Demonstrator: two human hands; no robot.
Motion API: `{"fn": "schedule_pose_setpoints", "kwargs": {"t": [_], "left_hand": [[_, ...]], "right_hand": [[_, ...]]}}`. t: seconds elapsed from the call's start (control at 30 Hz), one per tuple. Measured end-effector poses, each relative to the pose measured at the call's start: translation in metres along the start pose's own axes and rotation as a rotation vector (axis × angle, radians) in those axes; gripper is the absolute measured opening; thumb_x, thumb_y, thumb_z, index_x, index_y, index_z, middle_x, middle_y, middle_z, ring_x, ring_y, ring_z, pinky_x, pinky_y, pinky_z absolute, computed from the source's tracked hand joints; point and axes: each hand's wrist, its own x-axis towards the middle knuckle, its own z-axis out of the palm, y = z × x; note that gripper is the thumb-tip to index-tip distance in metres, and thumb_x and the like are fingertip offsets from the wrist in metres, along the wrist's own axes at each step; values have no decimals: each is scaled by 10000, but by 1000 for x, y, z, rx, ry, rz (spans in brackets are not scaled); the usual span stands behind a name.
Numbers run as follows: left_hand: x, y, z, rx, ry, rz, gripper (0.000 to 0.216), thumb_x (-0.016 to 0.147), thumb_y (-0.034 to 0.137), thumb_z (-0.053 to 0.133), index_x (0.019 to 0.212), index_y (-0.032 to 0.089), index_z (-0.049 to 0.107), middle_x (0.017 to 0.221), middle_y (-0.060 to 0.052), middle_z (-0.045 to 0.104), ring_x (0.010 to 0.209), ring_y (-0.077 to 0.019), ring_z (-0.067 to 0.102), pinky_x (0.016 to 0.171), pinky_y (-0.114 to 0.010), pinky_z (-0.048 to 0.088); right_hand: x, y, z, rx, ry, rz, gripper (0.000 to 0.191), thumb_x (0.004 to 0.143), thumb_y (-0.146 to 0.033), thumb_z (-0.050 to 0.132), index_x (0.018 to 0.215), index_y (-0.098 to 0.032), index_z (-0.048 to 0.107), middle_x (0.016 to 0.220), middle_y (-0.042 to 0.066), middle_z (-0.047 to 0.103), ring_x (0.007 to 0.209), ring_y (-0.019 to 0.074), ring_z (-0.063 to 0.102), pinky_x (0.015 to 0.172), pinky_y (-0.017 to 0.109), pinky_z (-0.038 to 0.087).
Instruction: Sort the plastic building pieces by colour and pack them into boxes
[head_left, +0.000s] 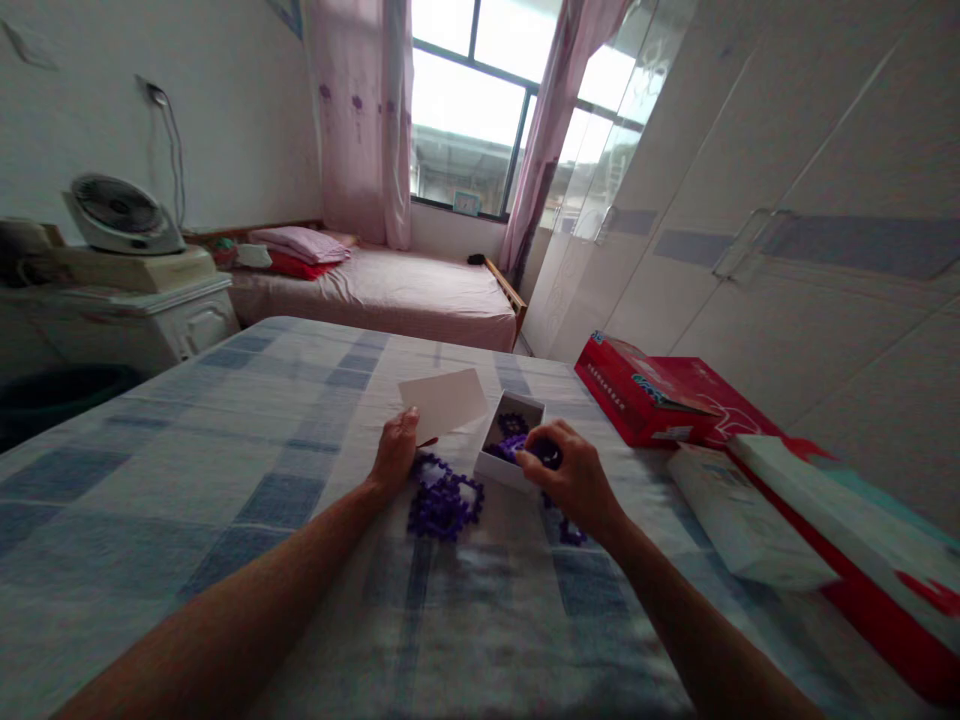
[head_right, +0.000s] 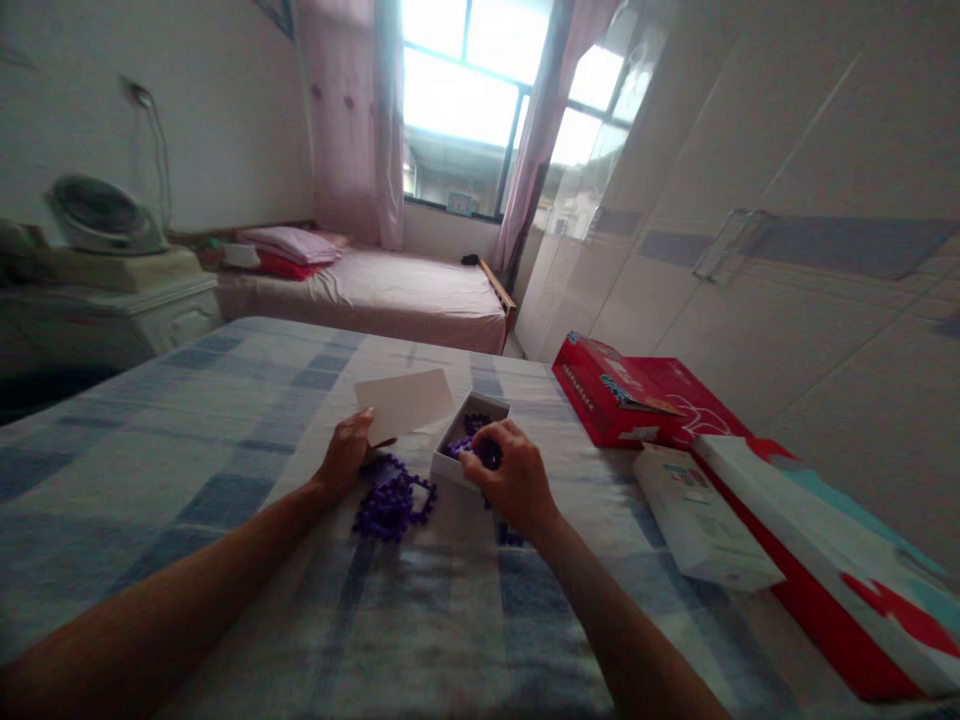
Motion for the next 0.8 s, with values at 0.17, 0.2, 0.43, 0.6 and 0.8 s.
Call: {"fn": "schedule_pose_setpoints", "kwargs": {"t": [0.17, 0.2, 0.43, 0.6, 0.8], "left_hand": [[1, -3, -1, -16, -11, -2, 338, 792, 381, 493, 936, 99, 612, 846, -73, 665, 718, -153, 635, 550, -261, 571], [1, -3, -1, -22, -10, -1, 334, 792, 377, 495, 940, 101, 612, 853, -75, 664, 719, -152, 635, 554, -261, 572], [-1, 1, 0, -30, -7, -17, 320, 795, 353, 486, 943, 98, 611, 858, -77, 662, 717, -150, 639, 551, -258, 571], [-1, 1, 0, -30, -10, -13, 340, 786, 377, 493, 930, 93, 611, 823, -77, 666, 699, -157, 642, 533, -258, 567], [1, -2, 0, -37, -3, -3, 314, 794, 355, 493, 932, 102, 619, 824, -68, 666, 699, -145, 638, 553, -259, 575]], "right_hand": [[49, 19, 6, 45, 116, 252, 249, 728, -401, 532, 747, -171, 627, 699, 5, 608, 687, 147, 559, 660, 255, 399], [57, 23, 11, 50, 113, 291, 275, 725, -419, 530, 755, -166, 634, 705, 11, 617, 690, 151, 566, 657, 254, 400], [75, 45, 36, 30, 44, 297, 384, 759, -469, 510, 873, -141, 673, 923, 92, 658, 856, 174, 599, 774, 270, 433], [60, 59, 13, 11, 102, 309, 327, 788, -381, 477, 907, -139, 663, 936, 97, 659, 788, 165, 614, 740, 282, 459], [37, 93, -29, 197, -492, 389, 395, 739, -425, 552, 984, -131, 649, 876, 84, 663, 707, 157, 600, 520, 229, 426]]}}
